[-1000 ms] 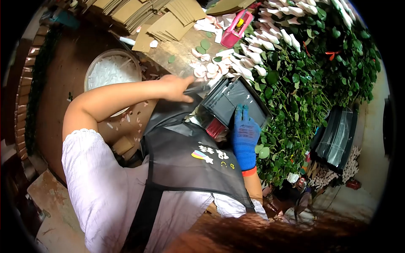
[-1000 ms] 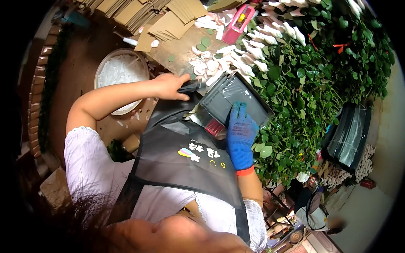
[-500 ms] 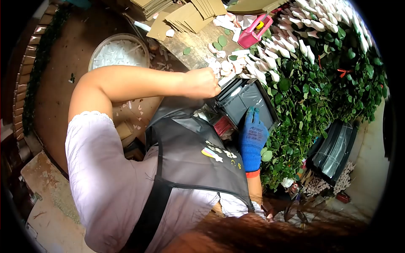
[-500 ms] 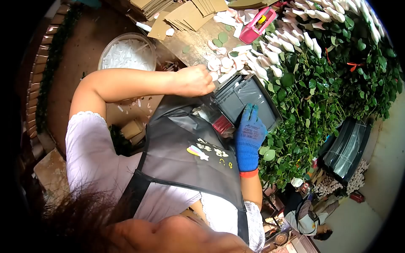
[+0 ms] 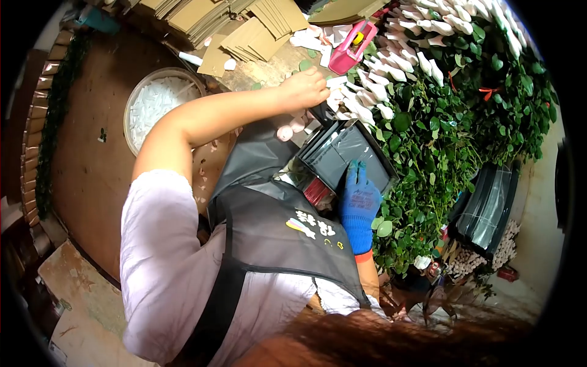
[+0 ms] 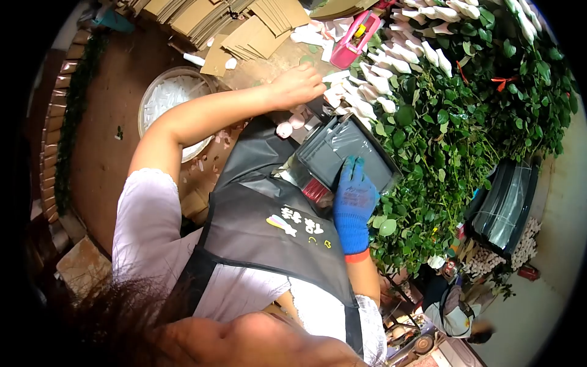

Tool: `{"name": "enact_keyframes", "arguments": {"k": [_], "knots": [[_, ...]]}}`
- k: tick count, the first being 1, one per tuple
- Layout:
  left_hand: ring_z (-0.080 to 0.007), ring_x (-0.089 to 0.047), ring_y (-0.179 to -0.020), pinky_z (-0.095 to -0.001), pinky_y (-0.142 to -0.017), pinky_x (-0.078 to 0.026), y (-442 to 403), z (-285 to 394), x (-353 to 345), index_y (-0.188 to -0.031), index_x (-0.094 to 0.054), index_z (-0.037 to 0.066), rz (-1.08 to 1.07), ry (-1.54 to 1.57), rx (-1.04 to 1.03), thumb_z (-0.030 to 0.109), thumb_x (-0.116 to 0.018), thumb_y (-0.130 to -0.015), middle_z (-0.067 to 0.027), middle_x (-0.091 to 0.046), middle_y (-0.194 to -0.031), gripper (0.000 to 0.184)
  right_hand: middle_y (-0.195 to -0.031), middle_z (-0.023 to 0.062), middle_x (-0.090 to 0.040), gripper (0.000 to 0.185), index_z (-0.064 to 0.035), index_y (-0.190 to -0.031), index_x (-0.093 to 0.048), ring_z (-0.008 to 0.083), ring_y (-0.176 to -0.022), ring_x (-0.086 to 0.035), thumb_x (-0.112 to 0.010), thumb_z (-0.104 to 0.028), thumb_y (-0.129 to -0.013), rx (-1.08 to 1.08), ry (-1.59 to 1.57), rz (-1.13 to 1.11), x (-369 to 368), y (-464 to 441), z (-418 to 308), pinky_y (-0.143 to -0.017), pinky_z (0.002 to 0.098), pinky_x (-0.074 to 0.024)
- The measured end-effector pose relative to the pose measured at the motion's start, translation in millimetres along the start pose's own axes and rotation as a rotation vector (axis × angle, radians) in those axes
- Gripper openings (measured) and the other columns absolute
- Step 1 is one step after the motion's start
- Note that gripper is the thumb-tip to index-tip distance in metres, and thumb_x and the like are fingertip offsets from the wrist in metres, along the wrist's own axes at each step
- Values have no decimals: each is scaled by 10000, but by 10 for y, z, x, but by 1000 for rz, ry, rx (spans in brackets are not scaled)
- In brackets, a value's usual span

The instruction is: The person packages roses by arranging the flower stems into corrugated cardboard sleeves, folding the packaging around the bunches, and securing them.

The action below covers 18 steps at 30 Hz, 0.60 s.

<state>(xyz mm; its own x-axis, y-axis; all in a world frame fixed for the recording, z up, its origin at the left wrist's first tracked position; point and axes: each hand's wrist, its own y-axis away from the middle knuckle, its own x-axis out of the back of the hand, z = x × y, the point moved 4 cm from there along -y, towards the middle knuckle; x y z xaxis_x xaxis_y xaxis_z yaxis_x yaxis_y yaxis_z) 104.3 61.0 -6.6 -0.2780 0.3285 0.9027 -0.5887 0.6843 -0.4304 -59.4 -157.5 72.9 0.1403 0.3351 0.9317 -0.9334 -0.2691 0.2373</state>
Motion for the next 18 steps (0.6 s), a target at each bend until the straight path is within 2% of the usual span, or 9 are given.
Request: {"name": "enact_keyframes", "arguments": {"k": [1, 4, 5, 8, 11, 13, 15, 17, 18], "knots": [[-260, -612, -867, -382, -841, -477, -93, 5, -30, -872, -580, 102, 87, 3, -89, 170, -606, -791, -64, -599, -838, 109, -1479, 150, -502, 595, -72, -1449, -478, 262, -1076, -642, -593, -130, -868, -4, 4, -13, 14, -2, -4, -881, 386, -528], [-290, -655, -757, -409, -717, -517, -272, 1, -277, -859, -592, 111, -82, 17, -139, 197, -599, -800, -80, -624, -753, 105, -1474, 147, -504, 586, -72, -1444, -484, 256, -1075, -642, -594, -130, -871, -5, -5, -14, -5, -3, 5, -872, 387, -530], [-327, -669, -651, -461, -589, -513, -313, -81, -369, -855, -596, 113, -209, 107, -117, 214, -599, -803, -102, -633, -680, 113, -1472, 146, -504, 583, -73, -1443, -485, 254, -1074, -642, -594, -129, -873, -4, -14, -8, -18, -4, 4, -869, 388, -530], [-345, -670, -610, -491, -537, -495, -232, -84, -378, -889, -601, 110, -293, 159, -7, 230, -596, -818, -106, -635, -654, 139, -1442, 147, -530, 546, -71, -1411, -512, 265, -1080, -639, -597, -152, -878, 10, -33, 15, 27, 19, 16, -861, 397, -529], [-327, -638, -933, -473, -773, -503, -38, 30, -125, -1048, -619, 104, -42, 153, -60, 163, -614, -834, -137, -647, -930, 222, -1385, 154, -565, 502, -60, -1356, -547, 305, -1084, -625, -623, -176, -874, -13, -264, 123, 184, 76, 88, -871, 426, -515], [-339, -579, -1034, -479, -896, -452, 172, 65, -26, -1128, -610, 87, -212, 45, 203, 125, -674, -778, -147, -610, -1045, 357, -1350, 158, -580, 485, -53, -1324, -561, 333, -1087, -610, -647, -197, -869, 52, -492, 269, 332, 149, 145, -894, 450, -496], [-394, -549, -1065, -517, -939, -424, 280, 154, 468, -1187, -581, 55, -104, 83, 343, 85, -763, -653, -174, -599, -1054, 565, -1315, 180, -584, 510, -42, -1317, -568, 377, -1104, -582, -688, -227, -857, 97, -678, 386, 436, 256, 125, -971, 492, -446], [-437, -496, -1129, -514, -969, -413, 370, 420, 744, -1252, -500, -9, -113, 466, 603, 121, -747, -748, -224, -543, -1148, 576, -1386, 222, -535, 878, -33, -1484, -409, 429, -1273, -497, -776, -442, -800, 175, -849, 451, 421, 299, -73, -1098, 518, -376], [-382, -489, -1186, -485, -1010, -403, 422, 628, 822, -1349, -441, -29, -106, 623, 645, 201, -745, -824, -209, -504, -1203, 650, -1414, 228, -517, 1066, -35, -1536, -301, 443, -1307, -473, -813, -522, -738, 175, -870, 388, 396, 250, -183, -1113, 518, -368]]}}
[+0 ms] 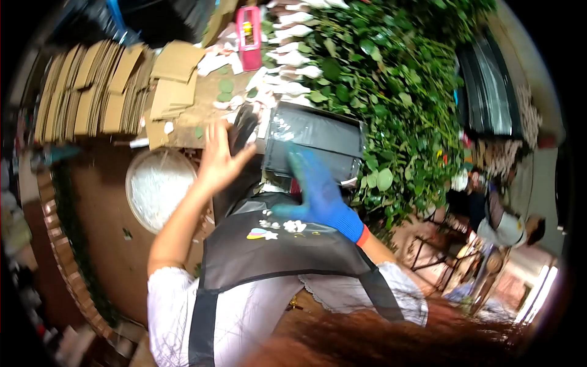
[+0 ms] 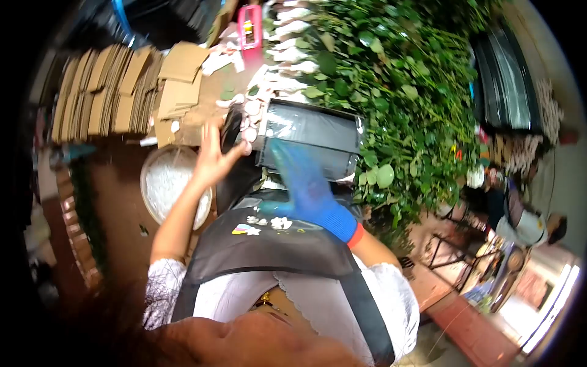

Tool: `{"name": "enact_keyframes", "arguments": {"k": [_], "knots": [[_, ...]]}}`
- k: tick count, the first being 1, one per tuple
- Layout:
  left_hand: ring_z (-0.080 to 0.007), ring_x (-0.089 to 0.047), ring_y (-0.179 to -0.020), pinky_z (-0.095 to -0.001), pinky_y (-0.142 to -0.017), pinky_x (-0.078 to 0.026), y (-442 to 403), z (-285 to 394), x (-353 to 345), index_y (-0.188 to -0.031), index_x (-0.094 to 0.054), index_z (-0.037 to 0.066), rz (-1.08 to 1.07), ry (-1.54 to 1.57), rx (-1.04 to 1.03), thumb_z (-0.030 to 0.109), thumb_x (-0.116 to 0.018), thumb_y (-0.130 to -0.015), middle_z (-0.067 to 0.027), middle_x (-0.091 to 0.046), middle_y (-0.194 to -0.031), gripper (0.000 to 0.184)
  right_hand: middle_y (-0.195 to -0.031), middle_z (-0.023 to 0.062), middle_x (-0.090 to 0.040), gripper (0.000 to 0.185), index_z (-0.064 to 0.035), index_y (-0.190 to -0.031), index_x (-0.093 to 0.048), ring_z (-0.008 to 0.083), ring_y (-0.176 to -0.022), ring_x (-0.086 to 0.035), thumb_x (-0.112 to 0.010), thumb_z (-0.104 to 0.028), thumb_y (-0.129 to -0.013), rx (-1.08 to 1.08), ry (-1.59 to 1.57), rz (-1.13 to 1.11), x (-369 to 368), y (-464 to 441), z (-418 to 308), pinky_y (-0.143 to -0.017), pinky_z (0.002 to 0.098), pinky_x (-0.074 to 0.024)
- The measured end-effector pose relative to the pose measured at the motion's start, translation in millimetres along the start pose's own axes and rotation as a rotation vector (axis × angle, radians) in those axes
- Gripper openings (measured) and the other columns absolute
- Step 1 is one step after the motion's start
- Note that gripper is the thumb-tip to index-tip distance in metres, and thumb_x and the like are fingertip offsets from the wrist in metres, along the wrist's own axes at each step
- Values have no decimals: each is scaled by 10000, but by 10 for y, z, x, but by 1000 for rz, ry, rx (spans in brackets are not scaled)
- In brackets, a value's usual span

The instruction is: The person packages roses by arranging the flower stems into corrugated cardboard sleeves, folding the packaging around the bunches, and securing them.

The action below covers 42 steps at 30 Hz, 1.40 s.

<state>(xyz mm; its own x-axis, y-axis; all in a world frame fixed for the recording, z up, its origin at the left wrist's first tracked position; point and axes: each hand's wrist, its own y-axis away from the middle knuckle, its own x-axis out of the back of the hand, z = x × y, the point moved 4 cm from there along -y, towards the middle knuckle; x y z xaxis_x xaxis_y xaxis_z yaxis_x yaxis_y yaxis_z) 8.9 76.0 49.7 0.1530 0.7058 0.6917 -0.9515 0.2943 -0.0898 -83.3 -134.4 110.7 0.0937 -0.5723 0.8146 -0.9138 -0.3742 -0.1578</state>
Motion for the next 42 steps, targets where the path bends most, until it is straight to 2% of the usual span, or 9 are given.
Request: {"name": "enact_keyframes", "arguments": {"k": [3, 5, 7, 12, 16, 20, 25, 31, 42], "knots": [[-343, -308, -1396, -475, -1178, -220, 417, 666, -211, -1502, -218, -29, -359, 784, 13, 595, -708, -856, -211, -296, -1426, 1024, -1423, 237, -504, 1066, -15, -1555, -237, 425, -1273, -515, -831, -339, -730, 30, -311, 26, -215, -93, -2, -1076, 484, -418], [-438, -259, -1426, -566, -1190, -154, 339, 798, -315, -1508, -223, 37, -283, 443, -542, 668, -677, -841, -239, -336, -1431, 1024, -1388, 249, -527, 983, -3, -1560, -224, 402, -1223, -570, -750, -161, -744, -68, -453, -5, -29, -102, -42, -1042, 449, -460], [-543, -266, -1407, -652, -1154, -200, 22, 1011, -203, -1416, -413, 87, -265, 261, -726, 666, -724, -787, -291, -366, -1472, 909, -1369, 255, -540, 939, -13, -1560, -237, 395, -1218, -580, -723, -151, -769, -83, -369, 166, 167, 161, 54, -1048, 444, -459], [-385, -403, -1410, -488, -1177, -320, -609, 1109, -704, -1420, -433, -33, -470, -226, -925, 617, -708, -805, -235, -409, -1517, 936, -1170, 81, -624, 689, -33, -1502, -322, 159, -1048, -626, -621, -58, -881, -619, -773, 358, 251, 906, 807, -931, 330, -513], [-382, -365, -1439, -485, -1192, -289, -731, 1194, -961, -1503, -323, -50, -564, -146, -1020, 665, -662, -821, -240, -345, -1564, 1045, -1146, 69, -641, 650, -54, -1467, -367, 168, -1037, -642, -644, -45, -878, -792, -459, 471, 312, 1347, 1460, -906, 329, -528], [-390, -332, -1458, -485, -1197, -270, -613, 1165, -1019, -1518, -302, -60, -620, -243, -1019, 603, -604, -898, -244, -319, -1580, 957, -1206, 93, -640, 587, -25, -1406, -430, 183, -1068, -648, -668, -34, -870, -659, -927, 667, 444, 1445, 1425, -925, 341, -531], [-375, -253, -1503, -473, -1232, -200, -503, 1142, -1064, -1517, -305, -61, -650, -366, -996, 464, -526, -982, -238, -284, -1603, 782, -1102, 224, -684, 743, -22, -1469, -382, 297, -987, -697, -680, -319, -857, -807, -448, 62, 847, 1401, 841, -894, 395, -531], [-345, -239, -1516, -475, -1247, -153, -463, 1131, -1069, -1526, -343, -6, -673, -367, -1001, 380, -505, -997, -193, -309, -1609, 675, -1253, 295, -609, 863, 101, -1496, -269, 405, -1121, -627, -628, -343, -849, -999, 169, -408, 552, 1303, 803, -958, 480, -506], [-348, -245, -1514, -498, -1242, -149, -472, 1131, -1061, -1520, -366, 8, -653, -349, -1029, 366, -511, -986, -192, -329, -1600, 659, -1187, 257, -648, 735, -70, -1476, -367, 431, -1035, -646, -632, -396, -873, -852, 20, -164, 278, 1490, 973, -921, 501, -511]]}}
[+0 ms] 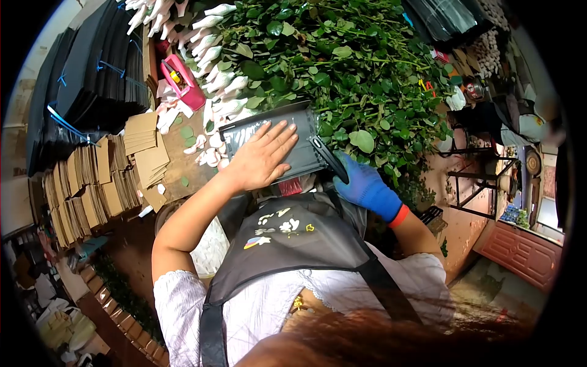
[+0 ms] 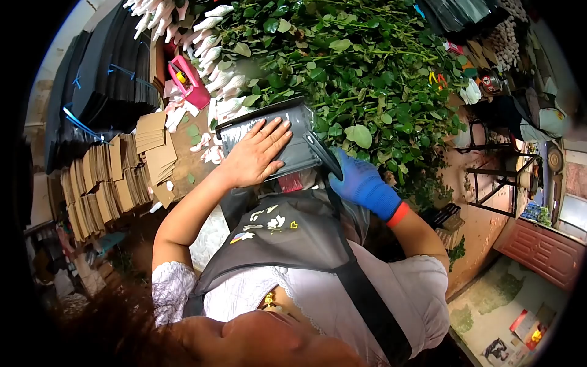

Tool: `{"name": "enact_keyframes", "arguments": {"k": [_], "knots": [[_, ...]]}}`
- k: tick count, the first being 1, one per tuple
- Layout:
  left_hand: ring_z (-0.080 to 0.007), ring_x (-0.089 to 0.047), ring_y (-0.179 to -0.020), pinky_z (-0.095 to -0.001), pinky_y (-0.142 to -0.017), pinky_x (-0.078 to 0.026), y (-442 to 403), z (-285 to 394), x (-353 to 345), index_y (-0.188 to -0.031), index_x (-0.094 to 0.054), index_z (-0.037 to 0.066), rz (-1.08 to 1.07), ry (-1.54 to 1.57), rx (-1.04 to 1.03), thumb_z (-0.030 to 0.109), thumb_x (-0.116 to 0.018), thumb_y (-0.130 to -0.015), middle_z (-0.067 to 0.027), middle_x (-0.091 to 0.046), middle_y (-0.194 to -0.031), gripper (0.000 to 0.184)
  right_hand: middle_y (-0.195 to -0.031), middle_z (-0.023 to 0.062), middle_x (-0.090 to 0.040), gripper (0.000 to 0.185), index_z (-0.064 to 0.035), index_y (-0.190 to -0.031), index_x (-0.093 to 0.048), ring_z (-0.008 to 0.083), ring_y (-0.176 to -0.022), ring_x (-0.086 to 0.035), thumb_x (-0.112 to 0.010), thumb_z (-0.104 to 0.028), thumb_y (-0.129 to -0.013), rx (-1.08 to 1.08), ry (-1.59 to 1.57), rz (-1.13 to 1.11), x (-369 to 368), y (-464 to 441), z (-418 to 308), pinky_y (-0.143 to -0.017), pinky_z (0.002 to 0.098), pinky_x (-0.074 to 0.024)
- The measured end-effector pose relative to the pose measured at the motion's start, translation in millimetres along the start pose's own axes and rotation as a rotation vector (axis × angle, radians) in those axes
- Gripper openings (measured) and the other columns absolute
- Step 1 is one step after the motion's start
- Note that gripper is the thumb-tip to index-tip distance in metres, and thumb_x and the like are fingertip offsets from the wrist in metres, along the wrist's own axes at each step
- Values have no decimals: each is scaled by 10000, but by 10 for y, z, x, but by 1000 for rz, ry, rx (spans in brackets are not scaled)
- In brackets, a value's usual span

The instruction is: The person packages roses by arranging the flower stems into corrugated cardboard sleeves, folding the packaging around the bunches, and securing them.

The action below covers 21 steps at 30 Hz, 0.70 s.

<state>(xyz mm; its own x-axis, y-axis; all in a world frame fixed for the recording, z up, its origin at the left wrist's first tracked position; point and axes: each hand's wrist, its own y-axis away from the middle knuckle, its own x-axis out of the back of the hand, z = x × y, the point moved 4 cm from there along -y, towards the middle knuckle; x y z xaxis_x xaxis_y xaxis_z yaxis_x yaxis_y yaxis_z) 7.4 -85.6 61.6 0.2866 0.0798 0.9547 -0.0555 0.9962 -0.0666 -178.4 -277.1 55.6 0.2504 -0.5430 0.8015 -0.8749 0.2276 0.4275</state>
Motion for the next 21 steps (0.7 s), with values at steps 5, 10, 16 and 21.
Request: {"name": "enact_keyframes", "arguments": {"k": [5, 10, 16, 21], "knots": [[-372, -274, -1499, -512, -1235, -169, 52, 41, 40, -1512, -392, 31, 50, 184, 46, 340, -565, -950, -200, -361, -1581, 664, -1059, 229, -698, 598, -77, -1386, -480, 422, -934, -674, -630, -370, -887, 73, -83, 61, 210, 53, -39, -844, 503, -540], [-280, -454, -1392, -427, -1170, -309, 360, 583, -7, -1582, -239, 82, 353, 1289, 565, 160, -678, -915, -188, -485, -1496, 801, -1061, 199, -704, 626, -90, -1413, -481, 342, -936, -701, -678, -369, -888, 69, -300, 144, 474, 342, -312, -835, 452, -555], [-193, -590, -1014, -335, -914, -495, 569, 727, 204, -1474, -321, 84, 562, 1205, 818, 119, -787, -795, -118, -585, -1163, 824, -878, 103, -731, 347, -103, -1110, -712, 206, -787, -717, -736, -365, -883, 178, -444, -17, 214, 241, -594, -738, 337, -561], [-179, -602, -906, -329, -815, -529, 1201, -5, -30, -1346, -422, 86, 834, 734, 1062, 97, -722, -778, -107, -599, -1051, 643, -871, 86, -726, 353, -155, -1055, -701, 309, -788, -704, -688, -458, -874, 10, -117, 193, -46, -97, -27, -703, 420, -552]]}}
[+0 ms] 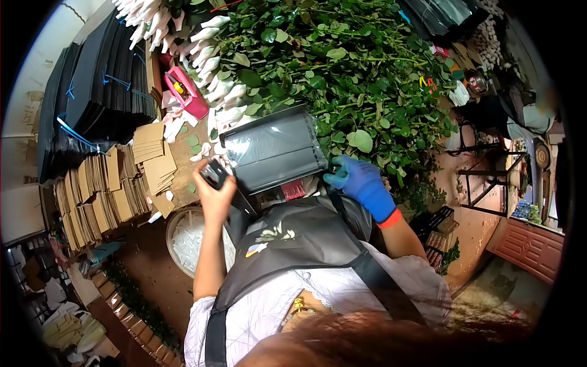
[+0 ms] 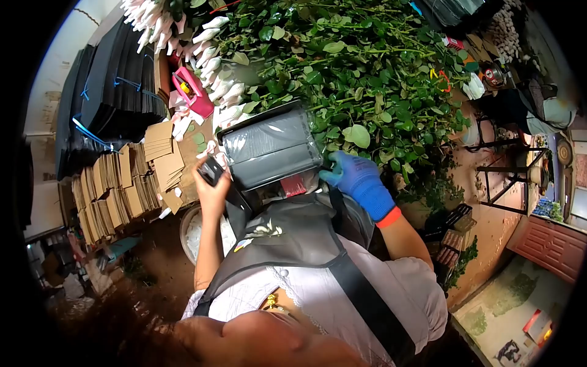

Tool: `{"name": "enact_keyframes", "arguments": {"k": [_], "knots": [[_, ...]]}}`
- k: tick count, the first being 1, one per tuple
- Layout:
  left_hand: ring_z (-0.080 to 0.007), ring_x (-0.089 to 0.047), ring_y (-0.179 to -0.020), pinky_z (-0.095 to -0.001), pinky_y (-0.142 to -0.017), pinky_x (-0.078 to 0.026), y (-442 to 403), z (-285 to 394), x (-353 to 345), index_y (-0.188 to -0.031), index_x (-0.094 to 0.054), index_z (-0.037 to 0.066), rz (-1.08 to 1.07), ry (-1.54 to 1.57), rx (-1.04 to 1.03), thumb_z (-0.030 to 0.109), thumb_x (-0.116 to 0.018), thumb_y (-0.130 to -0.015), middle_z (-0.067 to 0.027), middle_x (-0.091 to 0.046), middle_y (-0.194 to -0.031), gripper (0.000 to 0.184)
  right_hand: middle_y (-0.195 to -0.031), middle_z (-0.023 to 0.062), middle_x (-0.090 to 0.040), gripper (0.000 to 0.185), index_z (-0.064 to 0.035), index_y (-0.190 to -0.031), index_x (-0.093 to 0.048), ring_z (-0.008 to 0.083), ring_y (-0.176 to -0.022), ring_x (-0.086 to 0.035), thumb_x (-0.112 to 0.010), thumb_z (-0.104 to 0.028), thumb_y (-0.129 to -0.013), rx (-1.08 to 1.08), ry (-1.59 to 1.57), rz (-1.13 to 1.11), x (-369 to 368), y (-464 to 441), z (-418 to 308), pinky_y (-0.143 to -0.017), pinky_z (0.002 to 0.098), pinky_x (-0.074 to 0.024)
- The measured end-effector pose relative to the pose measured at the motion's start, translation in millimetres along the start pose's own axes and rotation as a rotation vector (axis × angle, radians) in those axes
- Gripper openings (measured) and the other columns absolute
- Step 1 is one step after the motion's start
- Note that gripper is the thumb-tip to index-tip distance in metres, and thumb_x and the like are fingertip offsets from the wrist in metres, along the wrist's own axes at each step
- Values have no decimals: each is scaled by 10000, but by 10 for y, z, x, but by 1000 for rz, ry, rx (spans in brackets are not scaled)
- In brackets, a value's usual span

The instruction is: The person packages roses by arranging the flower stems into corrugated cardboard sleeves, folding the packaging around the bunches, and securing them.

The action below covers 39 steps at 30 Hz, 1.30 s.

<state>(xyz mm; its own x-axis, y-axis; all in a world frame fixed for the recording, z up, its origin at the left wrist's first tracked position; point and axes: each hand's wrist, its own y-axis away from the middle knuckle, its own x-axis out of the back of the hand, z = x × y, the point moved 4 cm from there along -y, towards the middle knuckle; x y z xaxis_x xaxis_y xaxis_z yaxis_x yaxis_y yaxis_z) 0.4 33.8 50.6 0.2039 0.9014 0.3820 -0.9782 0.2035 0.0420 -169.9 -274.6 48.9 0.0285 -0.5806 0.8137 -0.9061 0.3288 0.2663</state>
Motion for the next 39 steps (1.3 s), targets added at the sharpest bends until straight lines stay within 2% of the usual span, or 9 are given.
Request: {"name": "enact_keyframes", "arguments": {"k": [6, 9, 11, 15, 22, 27, 31, 35, 39], "knots": [[-452, -614, -1059, -483, -931, -487, -749, -1061, -44, -1463, -359, 99, -188, -420, 148, 218, -731, -805, -287, -600, -1190, 765, -904, 90, -721, 259, -171, -1079, -696, 262, -798, -707, -684, -360, -902, -41, -211, 162, 234, -260, 596, -699, 366, -551], [-415, -570, -1100, -470, -959, -455, -805, -1094, -39, -1440, -445, 92, -32, -625, -246, 196, -691, -863, -265, -549, -1230, 635, -916, 81, -723, 209, -63, -1105, -682, 180, -815, -709, -632, -220, -977, -36, -602, 652, 790, -136, 781, -729, 330, -569], [-359, -579, -1017, -452, -891, -467, -686, -399, -79, -1294, -611, 44, 209, -405, -354, 122, -622, -923, -199, -562, -1090, 379, -962, 85, -726, 216, -20, -1117, -669, 170, -847, -709, -611, -188, -996, -25, -768, 288, 853, 49, 637, -759, 313, -576], [-315, -634, -796, -413, -727, -505, -409, 627, -795, -1185, -684, 24, -327, -666, -779, 299, -659, -928, -123, -618, -833, 377, -1046, 104, -738, 322, 6, -1232, -638, 162, -917, -705, -592, -231, -1018, -12, -883, -545, 316, 323, 97, -801, 281, -559], [-276, -652, -618, -404, -569, -526, -544, 922, -2087, -1111, -716, 72, -372, -778, -893, 323, -621, -915, -91, -651, -726, 333, -1114, 106, -695, 308, 1, -1298, -570, 129, -981, -657, -542, -164, -1039, -31, -1322, 130, -281, -133, 361, -869, 293, -531], [-336, -546, -1153, -434, -872, -461, -285, 913, -2264, -1015, -691, -16, -531, -582, -1113, 222, -633, -892, -141, -608, -1181, 274, -1195, 172, -670, 370, 45, -1304, -550, 282, -1038, -653, -588, -163, -1000, -70, -373, 215, -413, -387, 576, -918, 391, -513], [-383, -287, -1485, -481, -1240, -181, -282, 758, -2154, -1348, -488, -150, -682, -560, -1119, 463, -506, -979, -287, -306, -1576, 716, -1112, 145, -681, 318, 55, -1297, -549, 234, -986, -667, -500, -101, -1025, 46, -794, 296, -277, -478, 525, -854, 367, -539], [-388, -202, -1518, -496, -1245, -138, -239, 744, -2122, -1469, -296, -168, -719, -585, -1169, 697, -437, -939, -312, -202, -1607, 1024, -948, 119, -704, 355, 18, -1358, -547, 128, -757, -655, -492, -108, -1030, -42, -910, 356, 291, -284, 249, -681, 261, -548], [-423, -303, -1466, -485, -1176, -319, -304, 1048, -1782, -1525, -339, 23, -1012, 32, -994, 406, -555, -999, -269, -233, -1611, 686, -667, 104, -677, 386, 37, -1220, -613, 136, -535, -603, -455, -277, -1061, 164, -1046, 325, 493, -67, 29, -526, 244, -498]]}}
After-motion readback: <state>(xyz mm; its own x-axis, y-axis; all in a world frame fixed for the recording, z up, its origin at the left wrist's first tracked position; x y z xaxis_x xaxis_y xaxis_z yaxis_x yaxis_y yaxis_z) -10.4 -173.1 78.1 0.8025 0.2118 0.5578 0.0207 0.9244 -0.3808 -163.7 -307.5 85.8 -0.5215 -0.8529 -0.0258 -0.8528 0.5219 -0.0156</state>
